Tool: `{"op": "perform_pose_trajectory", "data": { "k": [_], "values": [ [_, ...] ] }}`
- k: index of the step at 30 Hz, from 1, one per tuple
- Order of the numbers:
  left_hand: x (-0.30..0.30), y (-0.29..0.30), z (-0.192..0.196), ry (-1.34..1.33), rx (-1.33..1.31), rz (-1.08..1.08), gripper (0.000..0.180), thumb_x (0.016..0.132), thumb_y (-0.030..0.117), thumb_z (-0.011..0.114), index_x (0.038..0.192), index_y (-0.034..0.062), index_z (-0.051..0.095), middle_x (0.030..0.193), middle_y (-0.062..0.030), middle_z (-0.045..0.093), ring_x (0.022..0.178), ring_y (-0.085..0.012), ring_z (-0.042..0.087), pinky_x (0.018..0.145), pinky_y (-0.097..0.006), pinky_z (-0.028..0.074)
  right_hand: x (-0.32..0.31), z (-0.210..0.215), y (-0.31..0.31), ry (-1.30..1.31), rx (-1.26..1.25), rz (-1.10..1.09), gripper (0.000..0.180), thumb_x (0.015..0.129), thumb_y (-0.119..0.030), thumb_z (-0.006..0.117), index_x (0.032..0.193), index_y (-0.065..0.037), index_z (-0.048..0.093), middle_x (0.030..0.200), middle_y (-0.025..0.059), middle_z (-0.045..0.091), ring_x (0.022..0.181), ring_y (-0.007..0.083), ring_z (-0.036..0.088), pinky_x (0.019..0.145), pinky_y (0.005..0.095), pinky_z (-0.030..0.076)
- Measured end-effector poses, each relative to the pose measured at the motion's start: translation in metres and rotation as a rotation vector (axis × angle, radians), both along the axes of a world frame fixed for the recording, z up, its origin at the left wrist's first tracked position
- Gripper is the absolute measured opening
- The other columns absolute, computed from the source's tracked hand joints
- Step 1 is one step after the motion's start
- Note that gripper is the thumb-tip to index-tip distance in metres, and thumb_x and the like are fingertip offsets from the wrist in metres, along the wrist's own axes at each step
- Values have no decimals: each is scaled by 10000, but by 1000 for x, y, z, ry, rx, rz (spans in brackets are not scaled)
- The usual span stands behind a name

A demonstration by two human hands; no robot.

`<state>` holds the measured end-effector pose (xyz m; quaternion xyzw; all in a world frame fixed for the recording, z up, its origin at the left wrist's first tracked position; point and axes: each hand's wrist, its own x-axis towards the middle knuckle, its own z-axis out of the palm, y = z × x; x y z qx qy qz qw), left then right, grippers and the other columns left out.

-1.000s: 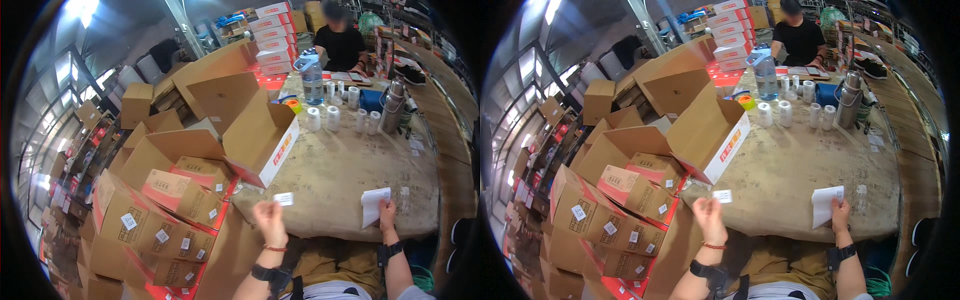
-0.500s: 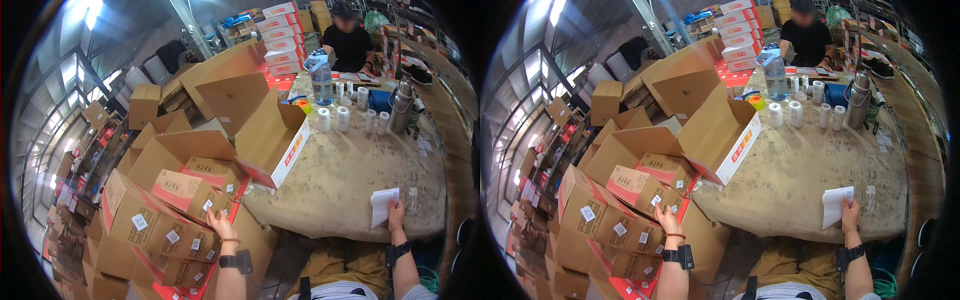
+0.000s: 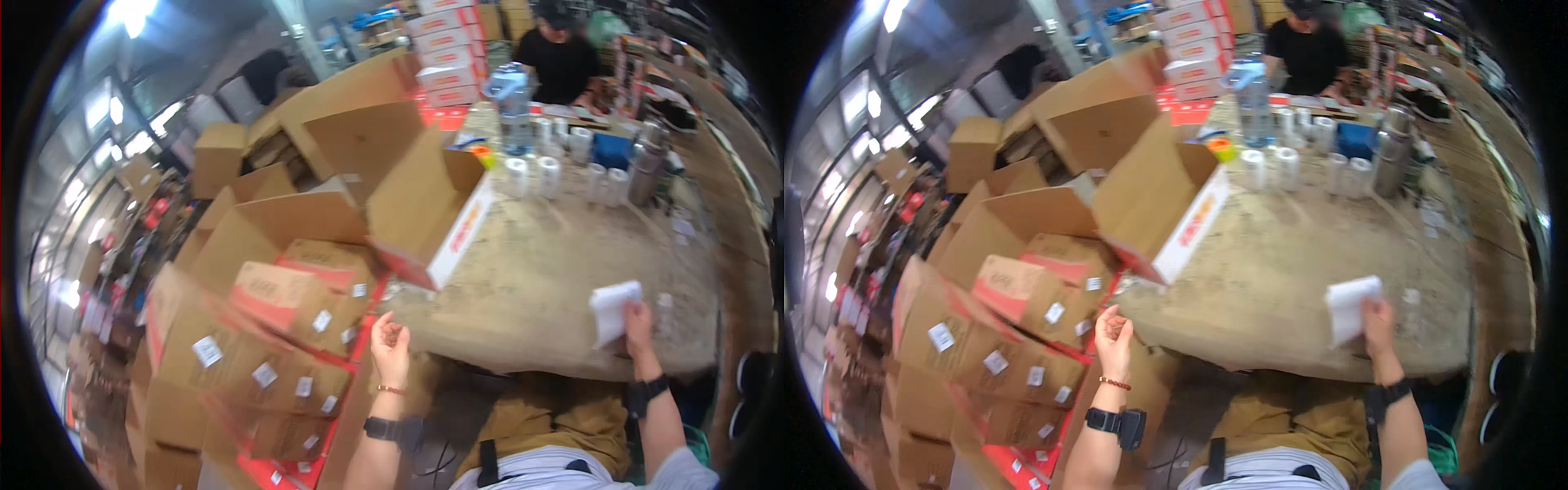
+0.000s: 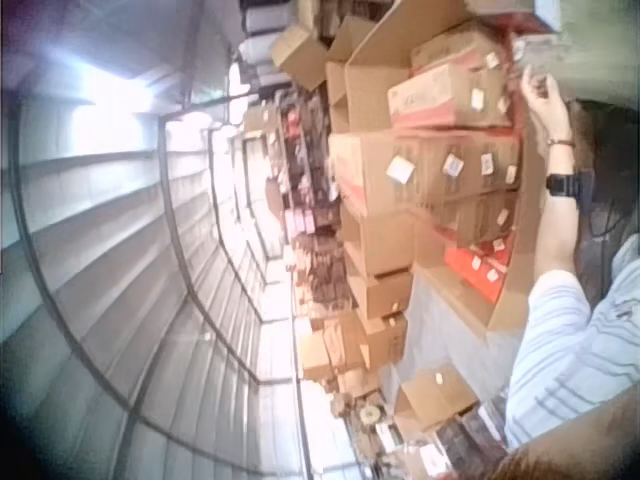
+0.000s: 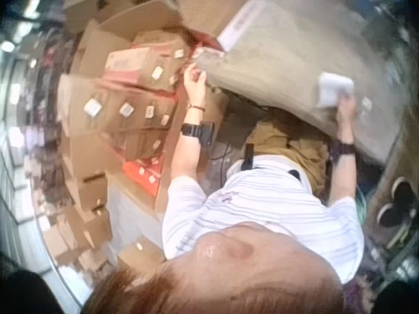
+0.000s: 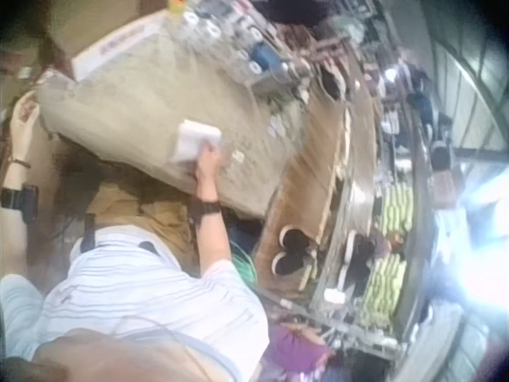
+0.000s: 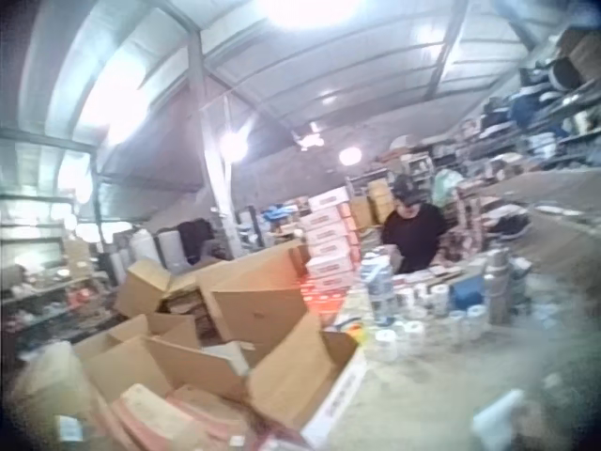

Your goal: Folding shoe boxes and packing finished shoes into them for shipping.

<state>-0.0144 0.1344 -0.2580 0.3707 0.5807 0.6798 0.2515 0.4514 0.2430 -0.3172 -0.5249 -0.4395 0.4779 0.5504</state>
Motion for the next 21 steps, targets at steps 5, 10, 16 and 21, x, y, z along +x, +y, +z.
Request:
{"op": "perform_pose_trajectory", "data": {
  "k": [5,10,16,21],
  "values": [
    [84,28,31,532,-59,-303,440,740,-39,624,1159,75,555,989,-75,556,806,-168,560,724,-280,460,-62,85,33,-746,559,495,155,764,-186,682,837,-61,628,895,113,594,778,292,572,697,363,465],
    [169,68,68,837,186,-591,444,729,32,654,1151,120,547,1153,-139,491,1032,-305,535,856,-394,459,-77,106,30,-1186,714,678,225,754,-204,687,936,-105,601,969,67,612,906,248,586,813,373,428],
    [202,99,59,1105,57,-769,360,727,115,695,1058,118,550,1173,-97,501,996,-330,556,805,-405,476,-74,90,19,-882,620,446,444,728,-255,719,1077,-105,490,908,56,630,841,258,613,800,385,436],
    [218,107,53,1191,-15,-647,213,752,168,674,932,93,592,1151,-77,514,926,-306,586,761,-403,480,-67,82,18,-831,543,323,440,730,-307,722,1033,-90,488,804,52,627,801,255,619,789,388,435]
  ]
}}
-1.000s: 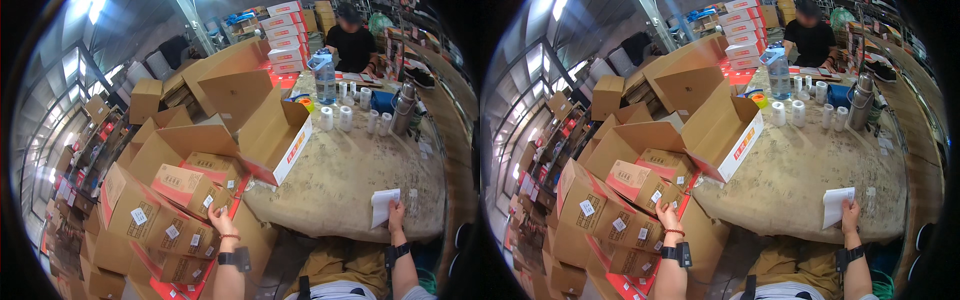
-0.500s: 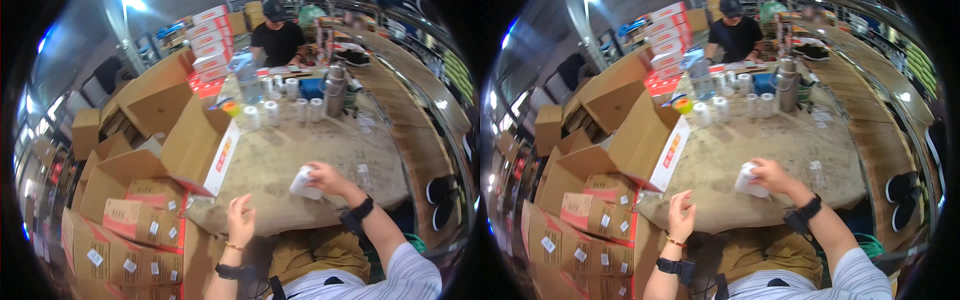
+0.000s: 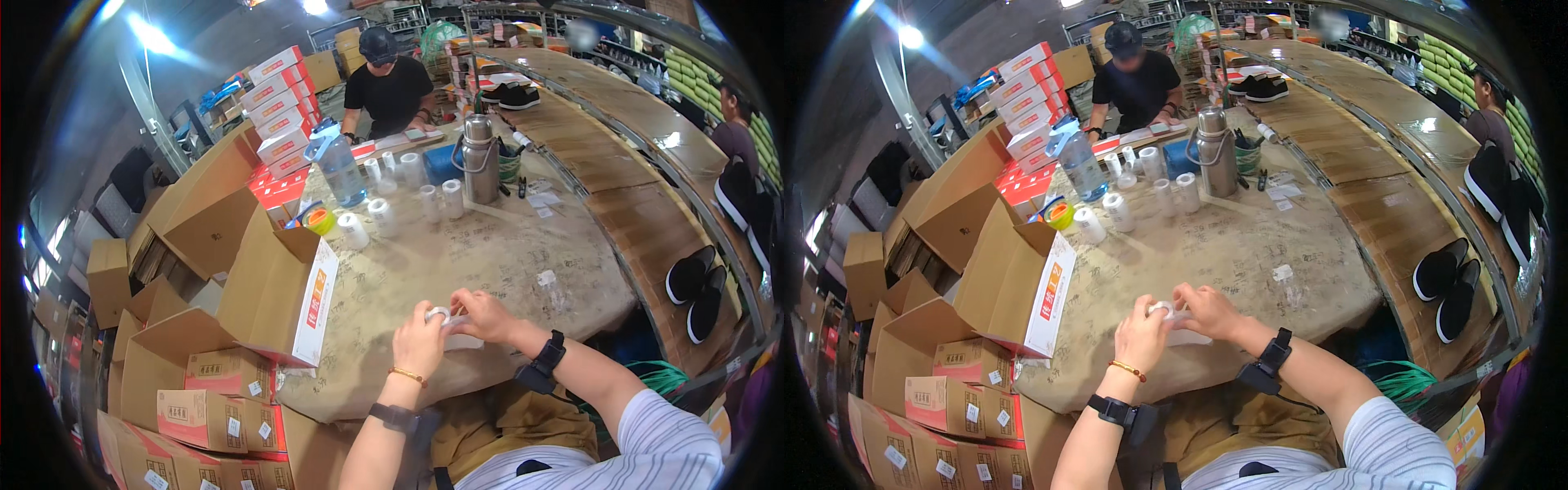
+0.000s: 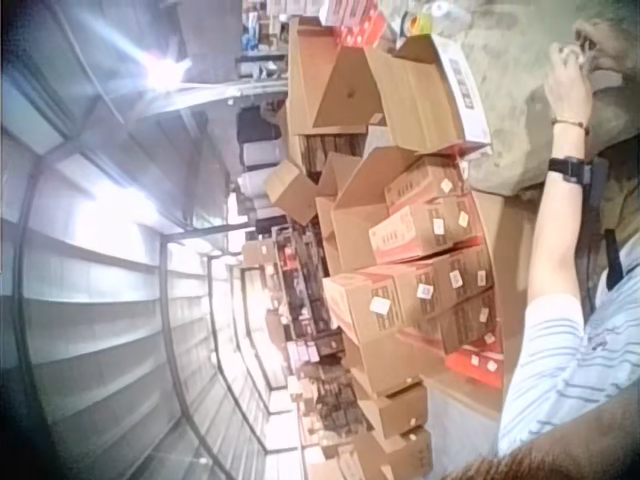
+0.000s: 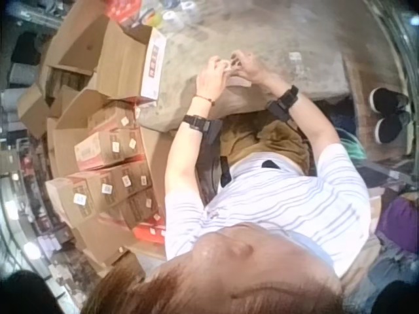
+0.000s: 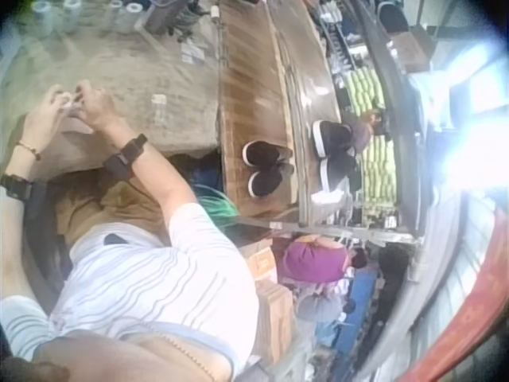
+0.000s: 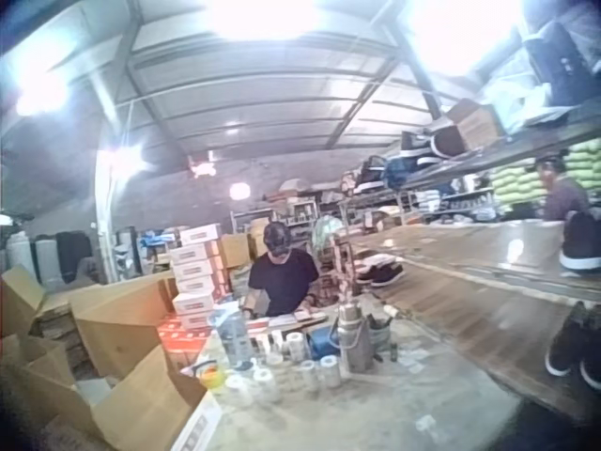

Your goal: Folding shoe boxes and packing finished shoes into them for shipping.

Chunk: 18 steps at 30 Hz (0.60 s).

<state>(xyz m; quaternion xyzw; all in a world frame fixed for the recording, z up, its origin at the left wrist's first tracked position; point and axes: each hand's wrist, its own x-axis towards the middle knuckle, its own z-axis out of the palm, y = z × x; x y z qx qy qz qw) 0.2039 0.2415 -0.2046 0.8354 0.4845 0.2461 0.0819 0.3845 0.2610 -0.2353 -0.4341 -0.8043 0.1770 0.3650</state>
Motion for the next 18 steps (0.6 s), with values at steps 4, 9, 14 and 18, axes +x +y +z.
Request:
{"op": "perform_pose_trajectory", "data": {
  "k": [4,9,14,18],
  "values": [
    [5,5,-10,56,247,18,131,790,163,621,870,59,610,1178,-104,504,882,-301,596,752,-385,483,3,-4,1,-130,74,-20,325,764,-350,687,888,-74,566,795,52,622,729,273,592,728,380,442],
    [-4,3,-1,-365,-85,-165,88,809,91,554,848,21,591,1188,-128,500,946,-267,582,771,-359,479,7,13,-8,1,26,155,213,806,-288,648,795,-79,609,748,78,598,683,288,557,650,373,432],
    [-7,-8,1,-966,-317,-279,142,868,67,471,806,-24,560,1128,-140,538,966,-209,583,794,-304,479,-9,44,-32,190,33,230,112,821,-159,623,770,-63,598,704,118,563,660,286,536,585,350,422],
    [-7,-6,-19,-1506,-494,53,268,955,169,428,1157,14,510,1158,-136,551,920,-166,580,785,-308,498,-8,48,-36,559,313,-69,77,829,-107,616,800,-44,581,638,71,516,592,154,520,535,284,399]
  ]
}}
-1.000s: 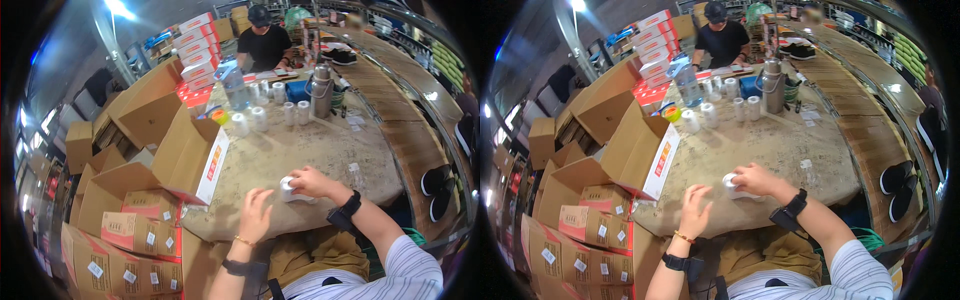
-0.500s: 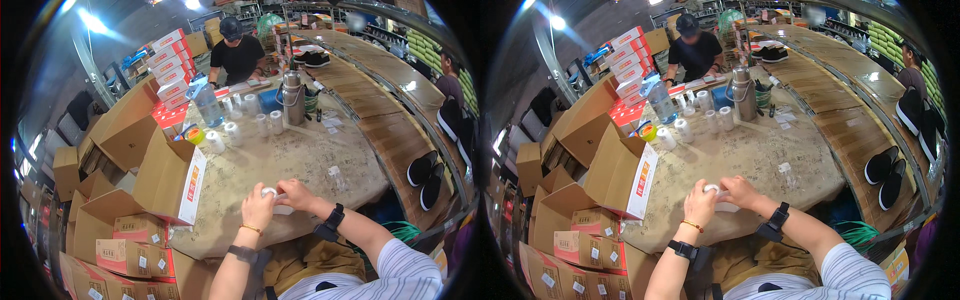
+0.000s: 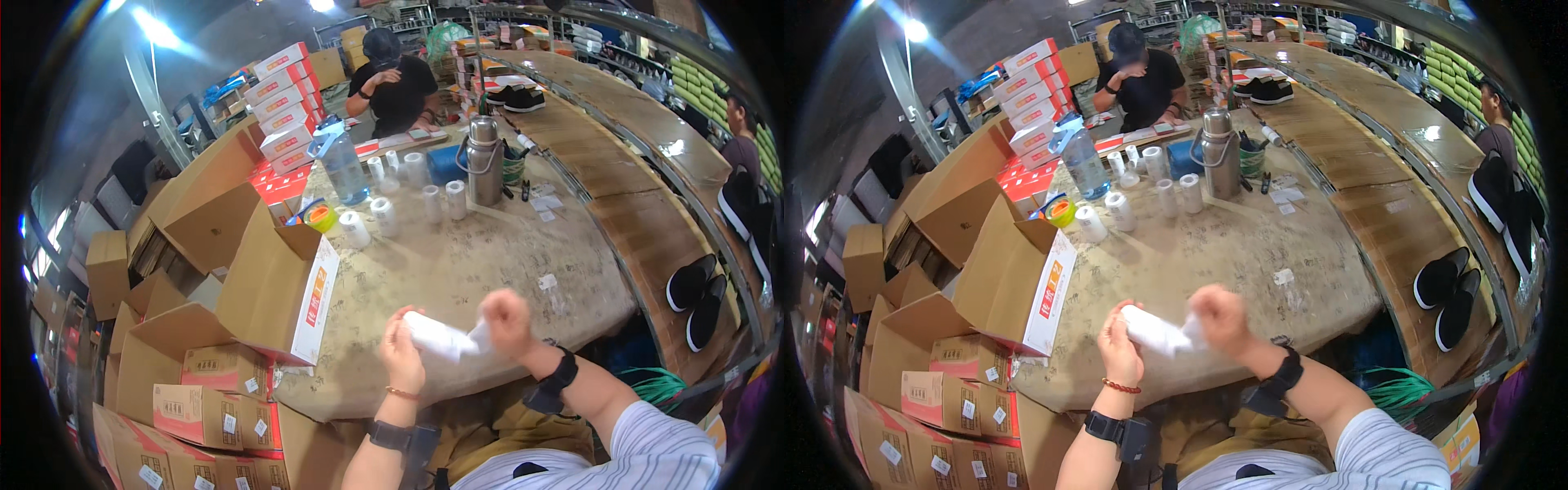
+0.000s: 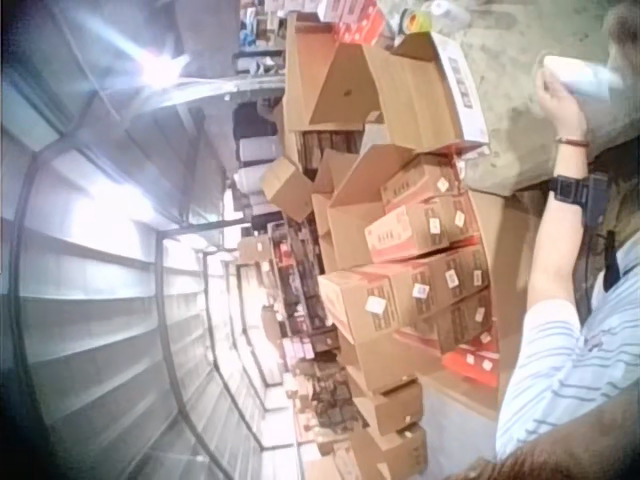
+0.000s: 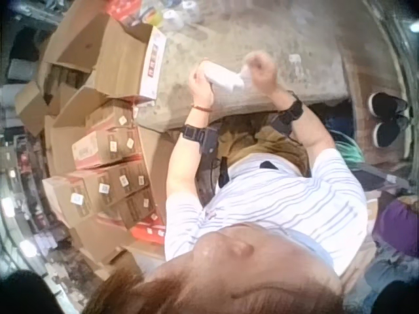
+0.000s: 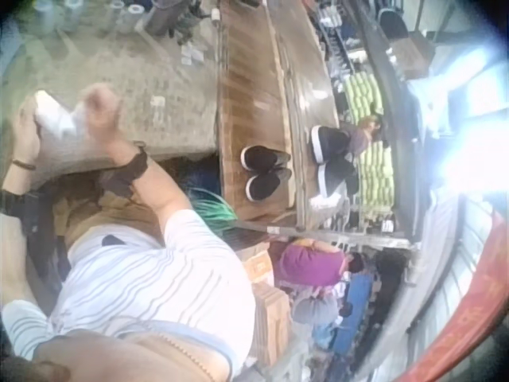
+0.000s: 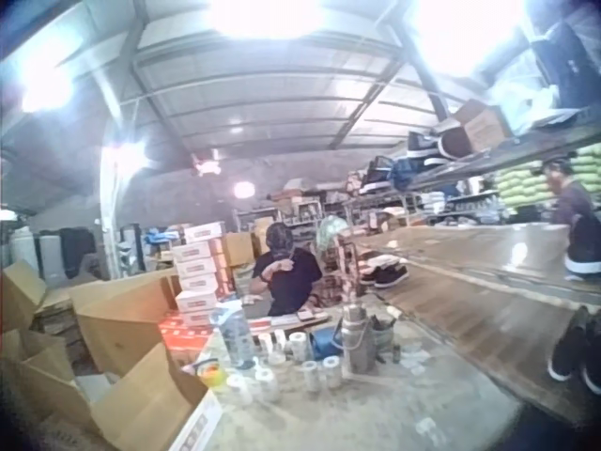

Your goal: Folding shoe boxes and packing finished shoes into them for shipping.

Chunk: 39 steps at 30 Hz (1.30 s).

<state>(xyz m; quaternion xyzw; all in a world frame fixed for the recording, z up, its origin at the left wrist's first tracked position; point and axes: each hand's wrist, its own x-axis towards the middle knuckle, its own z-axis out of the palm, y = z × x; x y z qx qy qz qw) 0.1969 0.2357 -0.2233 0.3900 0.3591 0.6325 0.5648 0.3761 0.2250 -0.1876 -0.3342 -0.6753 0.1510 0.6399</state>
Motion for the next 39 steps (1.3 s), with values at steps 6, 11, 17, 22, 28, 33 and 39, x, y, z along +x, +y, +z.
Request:
{"op": "perform_pose_trajectory", "data": {
  "k": [6,11,17,22,28,33,39],
  "values": [
    [-3,3,7,-341,-225,215,316,968,246,433,1207,45,481,1127,-93,550,1001,-188,539,820,-368,478,21,-17,2,64,-394,-72,151,853,-126,624,971,-42,582,733,-1,554,649,75,491,548,236,394],
    [28,-3,0,-391,-300,189,335,973,267,433,1212,38,484,1117,-79,538,1040,-205,521,873,-392,437,-16,-51,-3,19,-380,96,180,845,-147,633,989,-42,610,740,68,584,644,104,523,566,273,430],
    [-8,28,-46,618,14,289,258,934,274,507,1087,69,540,1165,-84,558,1068,-249,518,902,-447,409,-11,-73,20,42,-538,63,191,854,-164,618,988,-30,596,785,89,642,688,120,600,601,273,465],
    [-59,38,-81,1621,27,413,569,823,351,576,1309,98,419,1393,-141,350,1346,-281,238,1076,-547,130,9,-98,59,-66,-607,-93,207,881,-230,570,963,-39,572,770,110,653,688,210,642,614,330,480],
    [-49,45,-62,1670,5,316,597,824,401,554,1322,101,419,1401,-118,336,1347,-268,230,1080,-527,138,-1,-50,171,-517,-434,-308,216,880,-286,530,930,-77,544,863,157,622,807,370,591,662,450,455],
    [-52,47,-65,1691,-5,323,584,812,421,566,1300,122,448,1389,-107,355,1339,-259,248,1070,-537,144,-24,-29,261,-717,-367,-384,186,879,-271,516,944,-99,541,871,156,625,839,375,595,692,462,457],
    [-51,48,-59,1655,0,283,567,808,385,581,1289,114,451,1385,-112,344,1330,-270,247,1058,-541,156,-37,-26,284,-920,-503,-379,266,879,-267,510,1116,-151,486,933,175,642,871,390,607,738,499,470]
  ]
}}
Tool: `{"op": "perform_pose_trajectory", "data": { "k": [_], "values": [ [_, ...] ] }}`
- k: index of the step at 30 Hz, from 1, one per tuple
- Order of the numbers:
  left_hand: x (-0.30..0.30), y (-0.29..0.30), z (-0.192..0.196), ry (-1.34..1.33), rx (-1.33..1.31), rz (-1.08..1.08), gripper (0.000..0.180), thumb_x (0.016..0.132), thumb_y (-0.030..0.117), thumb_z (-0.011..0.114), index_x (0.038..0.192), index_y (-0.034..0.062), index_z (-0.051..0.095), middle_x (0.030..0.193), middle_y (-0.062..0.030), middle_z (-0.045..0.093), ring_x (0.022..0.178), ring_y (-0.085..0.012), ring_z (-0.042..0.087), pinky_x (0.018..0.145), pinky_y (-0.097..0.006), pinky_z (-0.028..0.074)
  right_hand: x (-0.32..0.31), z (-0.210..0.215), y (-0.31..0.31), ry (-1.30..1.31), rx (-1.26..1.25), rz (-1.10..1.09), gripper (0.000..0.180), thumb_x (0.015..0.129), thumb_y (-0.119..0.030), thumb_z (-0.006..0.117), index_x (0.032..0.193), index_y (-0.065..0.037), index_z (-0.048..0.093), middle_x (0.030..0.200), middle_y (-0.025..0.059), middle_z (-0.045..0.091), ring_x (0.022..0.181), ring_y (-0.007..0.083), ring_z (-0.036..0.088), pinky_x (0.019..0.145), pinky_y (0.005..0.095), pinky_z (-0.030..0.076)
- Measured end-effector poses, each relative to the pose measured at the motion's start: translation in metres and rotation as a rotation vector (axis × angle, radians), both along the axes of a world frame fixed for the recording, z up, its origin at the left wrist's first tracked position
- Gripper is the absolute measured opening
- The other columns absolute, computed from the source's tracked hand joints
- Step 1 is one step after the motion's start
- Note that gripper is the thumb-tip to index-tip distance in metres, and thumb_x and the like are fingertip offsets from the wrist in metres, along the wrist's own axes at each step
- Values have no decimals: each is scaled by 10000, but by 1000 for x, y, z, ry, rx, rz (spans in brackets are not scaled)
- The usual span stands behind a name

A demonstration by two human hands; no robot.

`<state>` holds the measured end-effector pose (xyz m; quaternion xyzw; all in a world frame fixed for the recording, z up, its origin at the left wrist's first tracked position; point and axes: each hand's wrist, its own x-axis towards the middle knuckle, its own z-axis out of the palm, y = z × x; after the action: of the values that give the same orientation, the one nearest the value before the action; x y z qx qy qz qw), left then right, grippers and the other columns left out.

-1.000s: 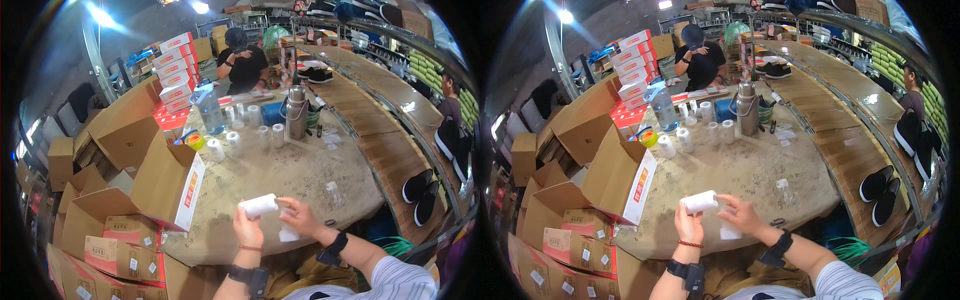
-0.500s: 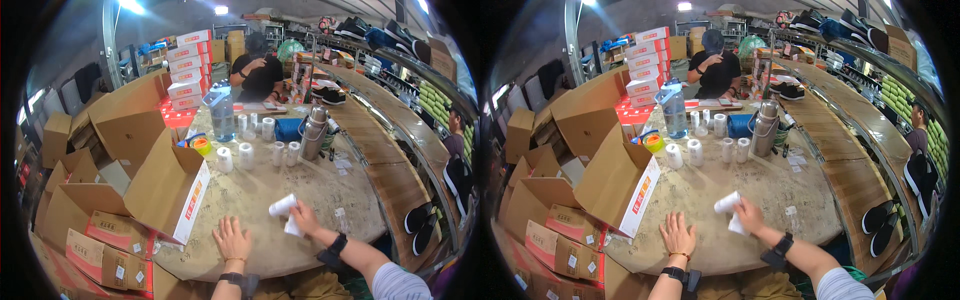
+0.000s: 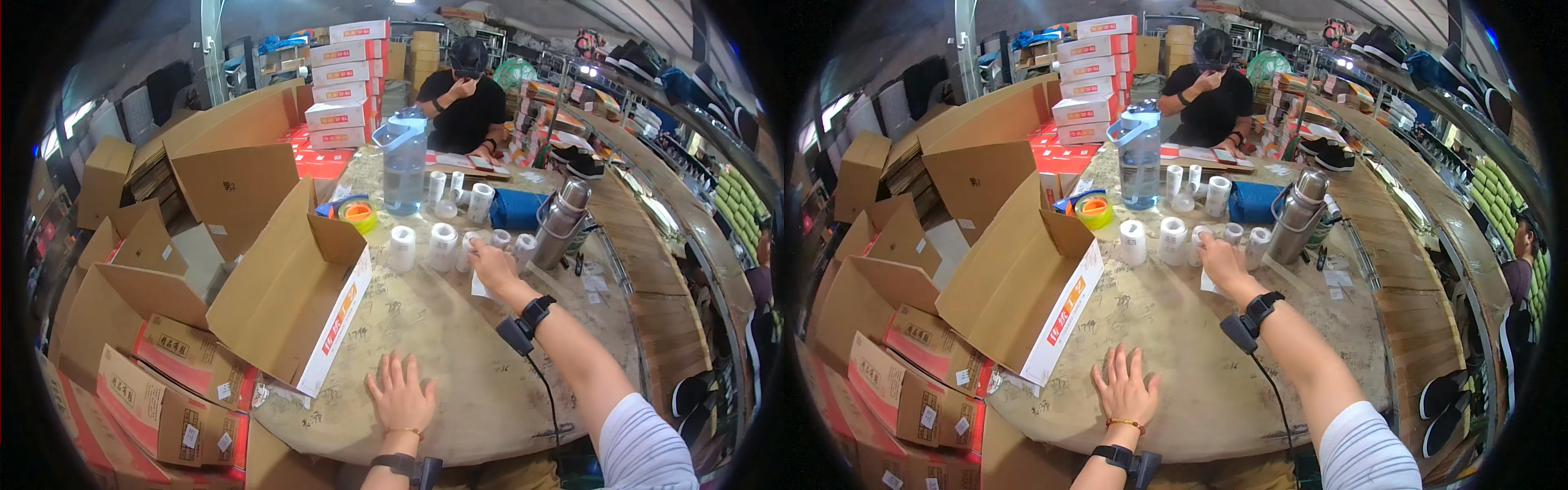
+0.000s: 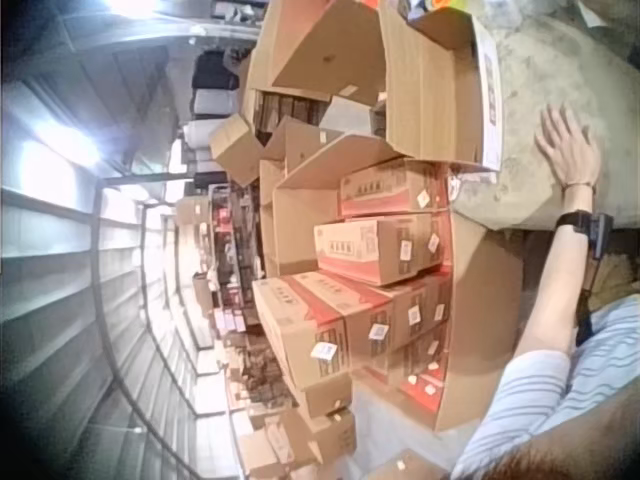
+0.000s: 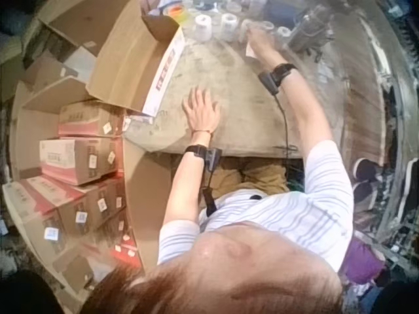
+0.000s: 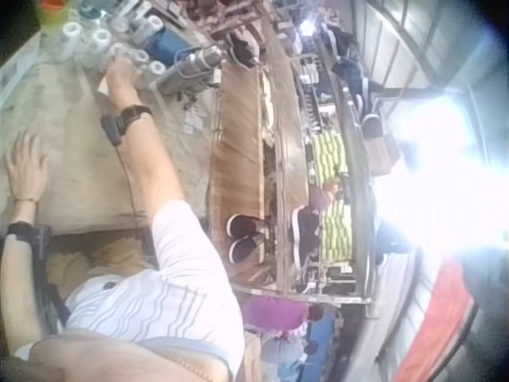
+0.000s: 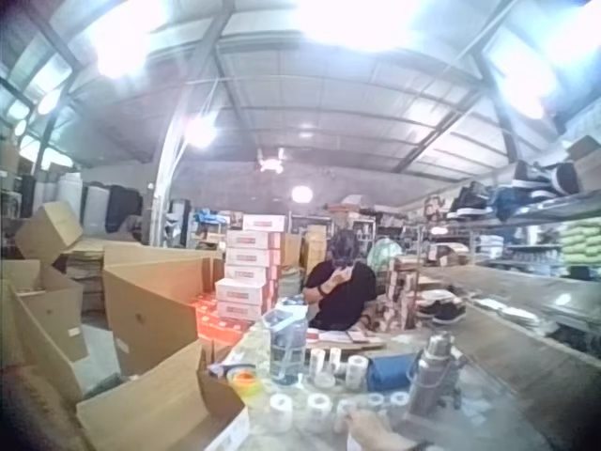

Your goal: Folding shoe boxes and packing finished shoes into them for shipping.

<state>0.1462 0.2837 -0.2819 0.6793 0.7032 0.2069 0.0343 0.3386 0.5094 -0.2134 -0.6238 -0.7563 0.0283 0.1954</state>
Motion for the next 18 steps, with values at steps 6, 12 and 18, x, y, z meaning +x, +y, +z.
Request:
{"op": "perform_pose_trajectory", "data": {
  "k": [6,12,18],
  "values": [
    [-4,-4,2,7,40,6,561,802,381,585,1281,119,457,1371,-111,361,1322,-269,258,1048,-539,170,10,6,-45,161,137,65,474,832,-235,596,1268,-148,432,1045,183,619,944,374,592,765,460,470],
    [-1,-2,-6,14,72,7,556,808,392,572,1279,116,465,1375,-114,367,1324,-268,259,1048,-543,170,27,-34,-139,689,-18,128,317,761,-77,572,1077,-74,587,897,102,617,766,217,601,694,315,466],
    [-2,-14,-3,20,42,-6,552,808,388,572,1266,95,477,1350,-148,403,1291,-297,322,1051,-512,216,7,-54,-235,1111,150,134,430,602,115,405,936,-59,613,1016,41,457,846,121,443,777,219,368]
  ]
}}
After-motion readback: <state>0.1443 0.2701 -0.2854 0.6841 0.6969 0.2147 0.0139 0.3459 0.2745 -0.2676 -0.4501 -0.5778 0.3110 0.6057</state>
